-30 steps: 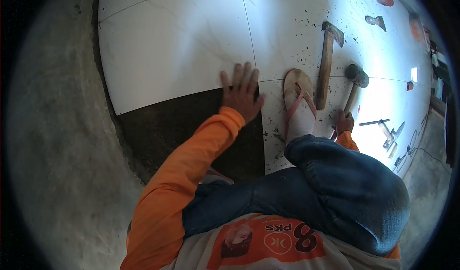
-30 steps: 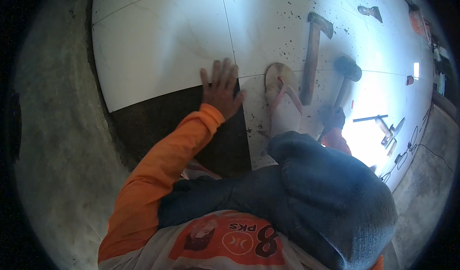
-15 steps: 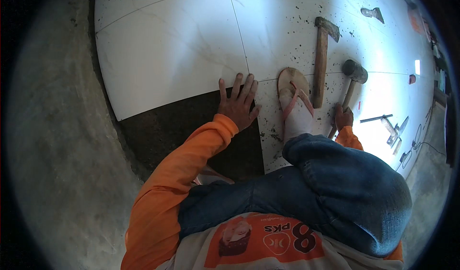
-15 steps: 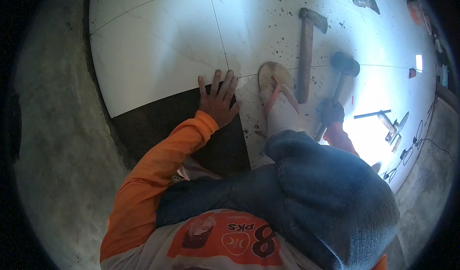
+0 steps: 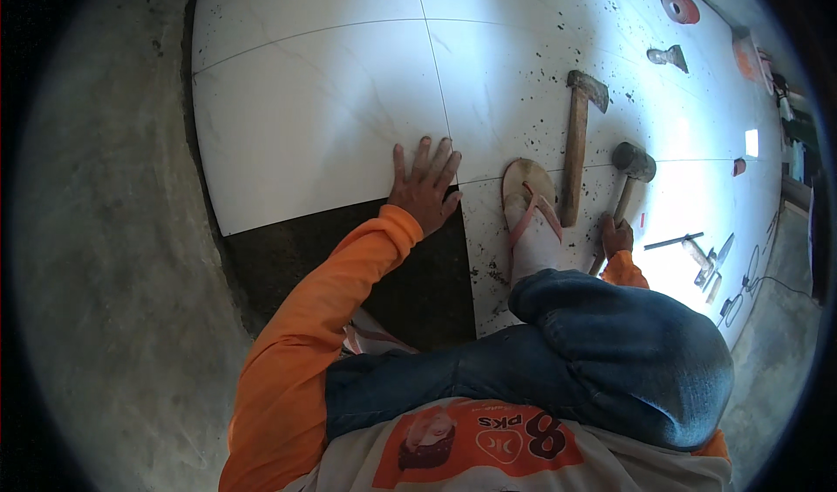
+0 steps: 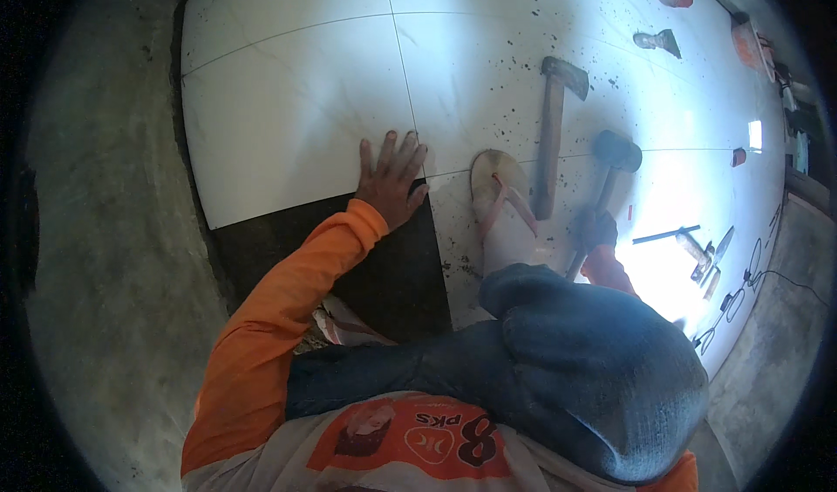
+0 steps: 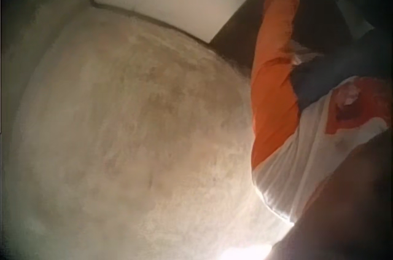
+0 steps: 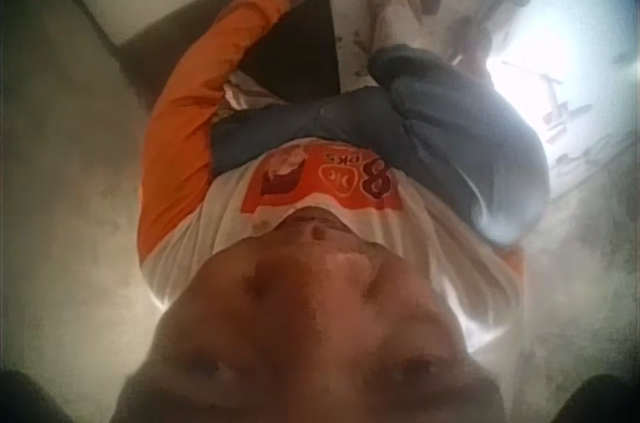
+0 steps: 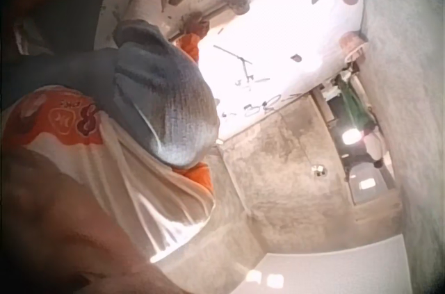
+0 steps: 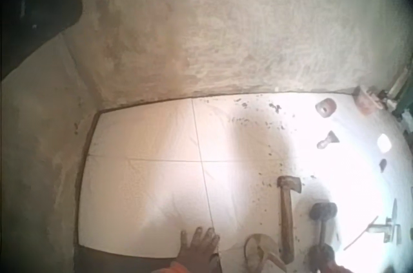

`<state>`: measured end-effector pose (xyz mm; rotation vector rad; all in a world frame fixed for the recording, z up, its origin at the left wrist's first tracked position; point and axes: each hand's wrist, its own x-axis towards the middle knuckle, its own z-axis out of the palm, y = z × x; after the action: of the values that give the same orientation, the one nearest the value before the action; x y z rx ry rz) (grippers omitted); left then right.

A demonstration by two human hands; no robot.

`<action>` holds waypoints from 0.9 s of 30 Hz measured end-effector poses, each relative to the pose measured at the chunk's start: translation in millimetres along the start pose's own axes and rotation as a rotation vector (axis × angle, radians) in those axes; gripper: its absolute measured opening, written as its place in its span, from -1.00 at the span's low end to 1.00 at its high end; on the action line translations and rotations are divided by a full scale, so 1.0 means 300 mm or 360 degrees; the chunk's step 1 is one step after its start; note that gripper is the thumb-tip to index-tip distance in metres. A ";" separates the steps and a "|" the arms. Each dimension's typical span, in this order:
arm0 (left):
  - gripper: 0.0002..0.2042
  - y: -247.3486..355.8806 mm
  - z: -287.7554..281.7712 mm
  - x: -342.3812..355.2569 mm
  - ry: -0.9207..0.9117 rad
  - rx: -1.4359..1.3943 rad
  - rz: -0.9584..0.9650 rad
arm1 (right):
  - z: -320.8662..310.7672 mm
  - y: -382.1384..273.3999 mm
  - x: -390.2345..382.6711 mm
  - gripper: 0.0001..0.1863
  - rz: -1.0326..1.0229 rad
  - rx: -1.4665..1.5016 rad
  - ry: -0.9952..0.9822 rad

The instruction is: The person positions a large white tile on a bed of mortar, lifts it back up to retrieve a bucket of wet cement, and then uses a notched trowel to spread the cement onto the back of the tile while kneeling.

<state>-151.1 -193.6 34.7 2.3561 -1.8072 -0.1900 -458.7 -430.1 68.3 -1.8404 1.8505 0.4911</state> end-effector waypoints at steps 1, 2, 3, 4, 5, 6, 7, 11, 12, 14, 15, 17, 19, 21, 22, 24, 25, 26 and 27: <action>-0.39 0.022 0.000 -0.004 -0.0020 -0.0022 -0.0024 | 0.004 0.000 0.022 -0.44 -0.0078 0.0083 0.0159; -0.38 0.047 0.002 -0.008 -0.0040 -0.0049 -0.0037 | -0.003 0.005 0.040 -0.45 -0.0145 0.0168 0.0322; -0.38 0.068 0.003 -0.016 -0.0031 -0.0048 -0.0038 | -0.016 0.005 0.065 -0.45 -0.0150 0.0169 0.0330; -0.38 0.089 0.006 -0.032 -0.0077 -0.0087 0.0004 | -0.029 -0.006 0.094 -0.45 -0.0189 0.0217 0.0414; -0.38 0.107 0.006 -0.049 -0.0122 -0.0126 0.0046 | -0.044 -0.015 0.127 -0.45 -0.0228 0.0264 0.0498; -0.38 0.122 0.006 -0.075 -0.0125 -0.0115 0.0029 | -0.047 -0.026 0.181 -0.45 -0.0244 0.0267 0.0485; -0.38 0.140 0.003 -0.091 -0.0158 -0.0179 0.0054 | -0.068 -0.028 0.231 -0.46 -0.0199 0.0365 0.0296; -0.38 0.149 0.009 -0.122 -0.0123 -0.0261 0.0158 | -0.112 -0.055 0.315 -0.46 -0.0127 0.0196 0.0334; -0.38 0.139 0.012 -0.126 -0.0117 -0.0259 0.0161 | -0.118 -0.051 0.316 -0.46 -0.0111 0.0109 0.0411; -0.38 0.088 -0.005 -0.126 -0.0181 -0.0340 0.0181 | -0.140 -0.147 0.240 -0.46 -0.0177 0.0066 0.0644; -0.38 0.059 -0.006 -0.132 -0.0167 -0.0334 0.0194 | -0.155 -0.156 0.232 -0.46 -0.0221 0.0103 0.0636; -0.37 -0.019 -0.008 -0.132 -0.0134 -0.0294 0.0135 | -0.172 -0.150 0.240 -0.46 -0.0267 0.0072 0.0709; -0.38 -0.108 -0.049 -0.131 -0.0154 -0.0128 0.0045 | -0.166 -0.133 0.260 -0.45 -0.0301 -0.0006 0.0716; -0.39 -0.215 -0.071 -0.139 -0.0181 -0.0014 -0.0153 | -0.189 -0.187 0.179 -0.46 -0.0364 -0.0208 0.0542; -0.40 -0.281 -0.076 -0.145 -0.0159 0.0077 -0.0268 | -0.169 -0.188 0.145 -0.50 -0.0307 -0.0018 0.0617; -0.42 -0.418 -0.080 -0.174 -0.0066 0.0287 -0.0538 | -0.050 -0.058 0.253 -0.57 -0.0317 -0.0158 0.0591; -0.43 -0.480 -0.079 -0.185 0.0039 0.0347 -0.0677 | -0.048 -0.002 0.262 -0.58 -0.0252 -0.0312 0.0560; -0.44 -0.546 -0.089 -0.220 0.0046 0.0396 -0.0896 | -0.050 -0.034 0.203 -0.57 -0.0242 -0.0244 0.0503; -0.44 -0.606 -0.099 -0.259 0.0062 0.0432 -0.1107 | -0.063 -0.065 0.138 -0.55 -0.0226 -0.0178 0.0452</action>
<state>6.6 -70.8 25.9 3.0657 -0.9728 0.0249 -439.9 -475.6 61.8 -2.1949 1.8830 0.3001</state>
